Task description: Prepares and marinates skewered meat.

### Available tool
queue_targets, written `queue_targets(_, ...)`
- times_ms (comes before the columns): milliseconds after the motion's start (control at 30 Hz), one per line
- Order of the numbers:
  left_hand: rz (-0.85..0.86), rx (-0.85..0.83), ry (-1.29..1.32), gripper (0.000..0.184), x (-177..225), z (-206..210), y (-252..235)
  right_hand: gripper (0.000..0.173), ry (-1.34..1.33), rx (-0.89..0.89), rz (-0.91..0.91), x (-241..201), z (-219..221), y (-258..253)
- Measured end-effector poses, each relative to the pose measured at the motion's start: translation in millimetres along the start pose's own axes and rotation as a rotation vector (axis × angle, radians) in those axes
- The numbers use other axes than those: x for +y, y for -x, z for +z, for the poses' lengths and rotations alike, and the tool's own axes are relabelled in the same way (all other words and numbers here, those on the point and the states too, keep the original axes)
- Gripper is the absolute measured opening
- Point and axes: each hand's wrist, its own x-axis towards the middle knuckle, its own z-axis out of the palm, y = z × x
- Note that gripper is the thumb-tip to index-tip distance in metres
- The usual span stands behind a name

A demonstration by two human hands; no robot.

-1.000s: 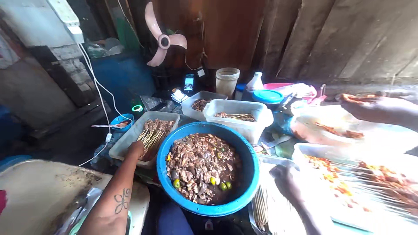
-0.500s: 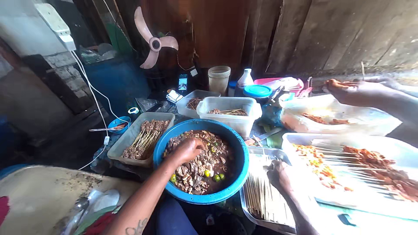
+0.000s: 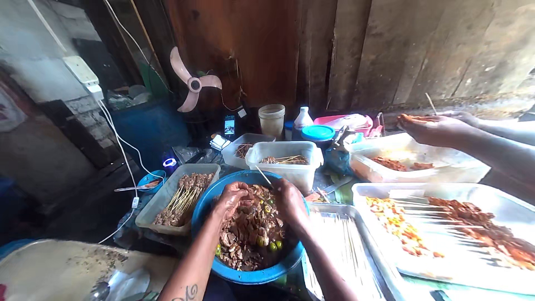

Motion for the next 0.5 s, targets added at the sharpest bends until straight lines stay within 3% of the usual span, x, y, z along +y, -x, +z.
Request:
queue_targets(67,0.004,0.035,0.155,0.032,2,-1,-8,0.025,-0.037,0.001,0.029,-7,21,-11)
queue_targets(233,0.080,0.204,0.243,0.020,-7,-4,-31,0.026,0.045,-0.041,0.048,3,44,-7)
queue_targets(500,0.152,0.319,-0.036,0.030,-10,2,-29,0.030,0.182,-0.155,0.052,1,41,2)
